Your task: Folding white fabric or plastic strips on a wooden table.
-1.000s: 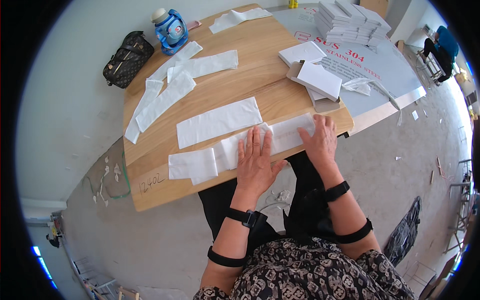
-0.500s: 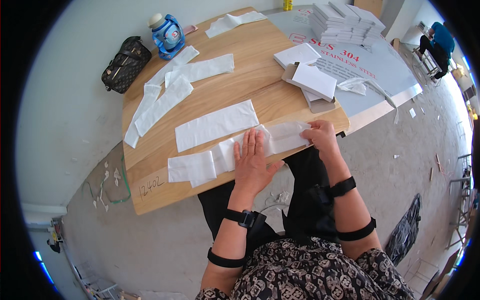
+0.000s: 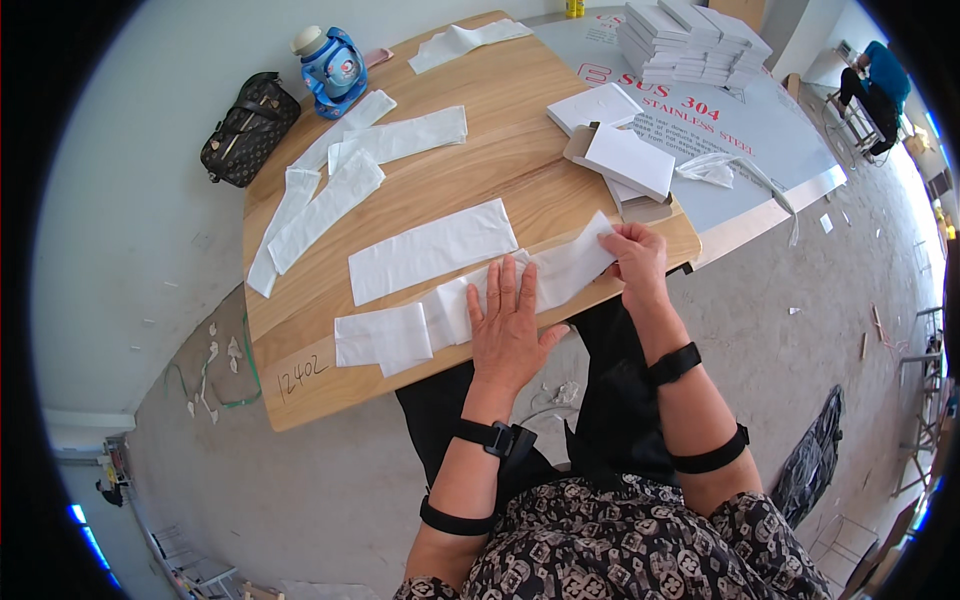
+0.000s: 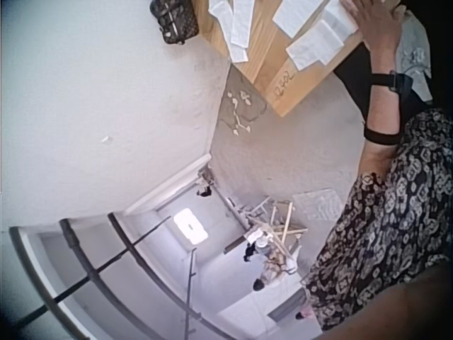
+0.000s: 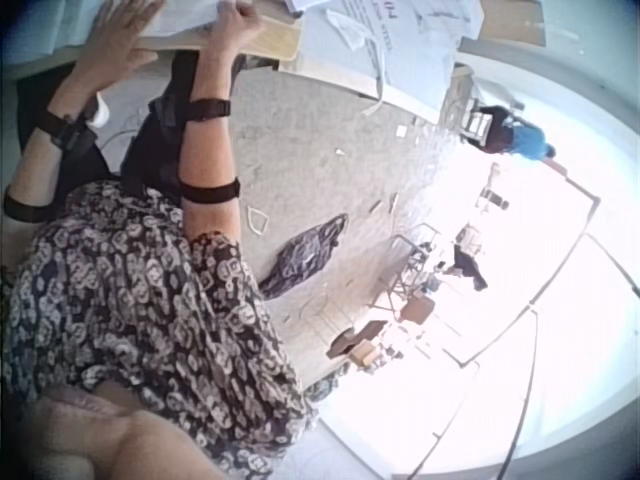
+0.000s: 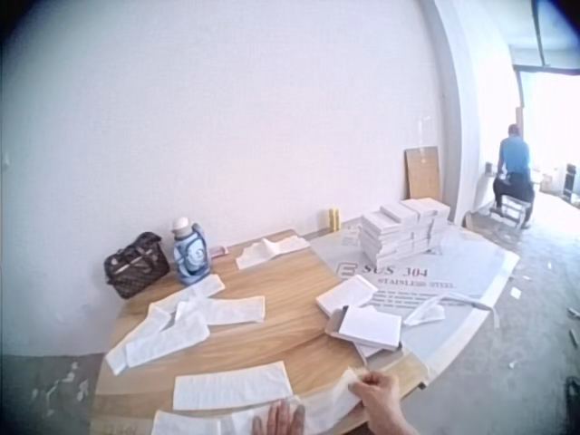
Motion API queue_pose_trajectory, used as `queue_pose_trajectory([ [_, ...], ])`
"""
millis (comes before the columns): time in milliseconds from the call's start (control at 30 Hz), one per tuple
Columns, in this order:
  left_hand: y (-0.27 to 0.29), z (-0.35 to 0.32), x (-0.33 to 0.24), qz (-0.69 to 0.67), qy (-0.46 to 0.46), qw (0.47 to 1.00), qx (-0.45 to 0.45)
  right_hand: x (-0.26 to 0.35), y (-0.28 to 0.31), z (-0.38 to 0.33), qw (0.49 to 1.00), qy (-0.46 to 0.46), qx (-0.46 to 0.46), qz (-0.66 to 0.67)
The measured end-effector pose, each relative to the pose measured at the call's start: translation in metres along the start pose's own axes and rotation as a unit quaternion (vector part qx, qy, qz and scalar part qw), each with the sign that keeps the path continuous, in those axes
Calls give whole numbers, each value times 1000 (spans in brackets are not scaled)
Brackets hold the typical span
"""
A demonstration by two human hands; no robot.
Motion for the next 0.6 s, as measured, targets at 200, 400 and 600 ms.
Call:
queue_pose_trajectory([
  [200,16,-8,24,-122,6,980,-155,-3,-43,-37,982,21,129,137],
  [400,25,-16,67,-504,200,793,-280,-1,-93,-82,963,214,151,-67],
  [600,10,-28,88,-526,284,750,-284,-4,-111,-118,877,402,157,-211],
])
Point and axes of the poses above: each hand's wrist, its own z-axis towards the middle knuckle, its own y-axis out of the back of the hand, x = y × z, the point moved 10 cm from there along z, towards the middle knuckle, and after that the axes turned 12 degrees about -y, right-handed, at the moved point
